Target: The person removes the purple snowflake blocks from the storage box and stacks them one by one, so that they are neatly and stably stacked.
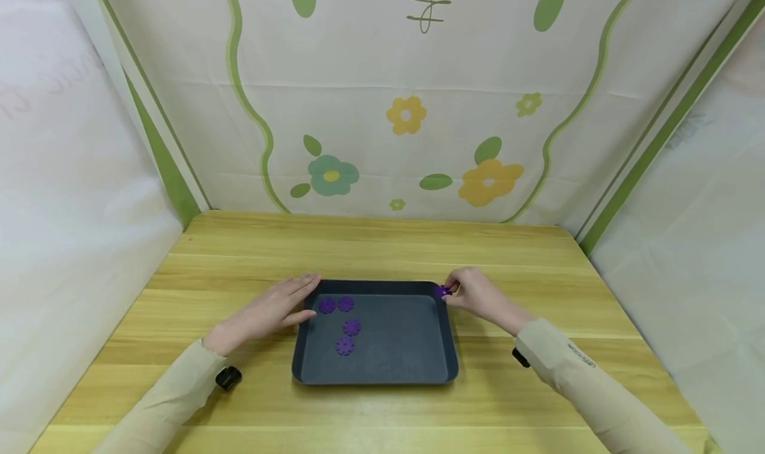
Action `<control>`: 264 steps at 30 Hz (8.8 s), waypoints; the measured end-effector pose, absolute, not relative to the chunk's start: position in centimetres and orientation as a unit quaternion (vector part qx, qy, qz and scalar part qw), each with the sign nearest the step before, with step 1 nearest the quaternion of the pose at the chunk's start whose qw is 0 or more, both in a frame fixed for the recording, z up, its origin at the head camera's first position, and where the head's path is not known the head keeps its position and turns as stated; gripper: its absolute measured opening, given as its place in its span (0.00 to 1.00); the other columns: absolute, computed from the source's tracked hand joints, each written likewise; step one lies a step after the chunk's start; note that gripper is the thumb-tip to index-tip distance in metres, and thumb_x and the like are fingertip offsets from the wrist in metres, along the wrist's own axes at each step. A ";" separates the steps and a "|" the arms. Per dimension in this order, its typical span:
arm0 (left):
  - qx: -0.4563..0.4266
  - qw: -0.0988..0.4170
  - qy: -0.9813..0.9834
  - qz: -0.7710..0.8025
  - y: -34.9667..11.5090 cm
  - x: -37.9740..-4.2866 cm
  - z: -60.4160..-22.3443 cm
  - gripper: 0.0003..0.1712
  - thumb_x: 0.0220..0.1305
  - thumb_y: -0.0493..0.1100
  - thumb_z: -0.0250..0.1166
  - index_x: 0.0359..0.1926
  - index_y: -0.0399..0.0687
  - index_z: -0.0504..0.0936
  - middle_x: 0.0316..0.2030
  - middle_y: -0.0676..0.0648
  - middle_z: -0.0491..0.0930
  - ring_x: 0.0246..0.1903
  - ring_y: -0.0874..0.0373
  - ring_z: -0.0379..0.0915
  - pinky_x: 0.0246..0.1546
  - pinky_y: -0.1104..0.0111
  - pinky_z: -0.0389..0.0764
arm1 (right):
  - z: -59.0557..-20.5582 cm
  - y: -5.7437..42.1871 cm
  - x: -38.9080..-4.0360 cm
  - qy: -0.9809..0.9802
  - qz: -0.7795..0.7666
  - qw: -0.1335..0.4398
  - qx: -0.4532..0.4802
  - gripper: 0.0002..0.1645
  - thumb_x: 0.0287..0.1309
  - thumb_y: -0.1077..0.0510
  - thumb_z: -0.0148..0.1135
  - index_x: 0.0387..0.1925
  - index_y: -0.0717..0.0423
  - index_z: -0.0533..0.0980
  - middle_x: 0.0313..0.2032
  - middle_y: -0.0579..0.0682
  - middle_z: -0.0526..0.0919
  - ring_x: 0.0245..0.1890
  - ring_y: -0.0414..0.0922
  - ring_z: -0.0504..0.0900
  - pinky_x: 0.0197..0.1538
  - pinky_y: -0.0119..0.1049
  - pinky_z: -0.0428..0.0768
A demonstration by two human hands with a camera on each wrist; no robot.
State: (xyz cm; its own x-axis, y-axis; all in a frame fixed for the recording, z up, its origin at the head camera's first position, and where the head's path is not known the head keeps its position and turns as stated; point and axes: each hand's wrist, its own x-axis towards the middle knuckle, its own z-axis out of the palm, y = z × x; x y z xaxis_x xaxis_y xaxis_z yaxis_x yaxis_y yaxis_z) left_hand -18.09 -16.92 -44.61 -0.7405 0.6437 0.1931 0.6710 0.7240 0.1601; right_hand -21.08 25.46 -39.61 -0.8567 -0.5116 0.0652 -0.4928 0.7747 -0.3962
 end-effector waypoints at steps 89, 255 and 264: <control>-0.349 0.046 -0.929 -0.112 -16.9 -18.0 -44.6 0.40 0.71 0.59 0.57 0.74 0.38 0.62 0.72 0.38 0.64 0.72 0.45 0.62 0.72 0.49 0.66 | -42.1 32.9 -19.7 0.971 -0.174 0.011 -0.164 0.11 0.58 0.59 0.69 0.39 0.63 0.82 0.35 0.56 0.86 0.30 0.43 0.83 0.31 0.36 0.83; -0.355 0.068 -0.926 -0.108 -16.8 -18.1 -44.7 0.40 0.70 0.56 0.60 0.73 0.36 0.64 0.71 0.37 0.67 0.70 0.44 0.66 0.70 0.47 0.69 | -41.4 12.3 -20.3 0.878 -0.141 0.112 -0.443 0.12 0.55 0.60 0.70 0.42 0.58 0.81 0.36 0.51 0.83 0.32 0.39 0.80 0.34 0.22 0.78; -0.357 0.069 -0.925 -0.109 -16.7 -18.2 -44.9 0.40 0.70 0.57 0.59 0.73 0.37 0.63 0.71 0.38 0.67 0.70 0.44 0.65 0.71 0.48 0.68 | -41.3 14.3 -20.2 0.890 -0.146 0.102 -0.420 0.12 0.55 0.60 0.70 0.41 0.59 0.82 0.36 0.51 0.83 0.30 0.38 0.80 0.32 0.23 0.78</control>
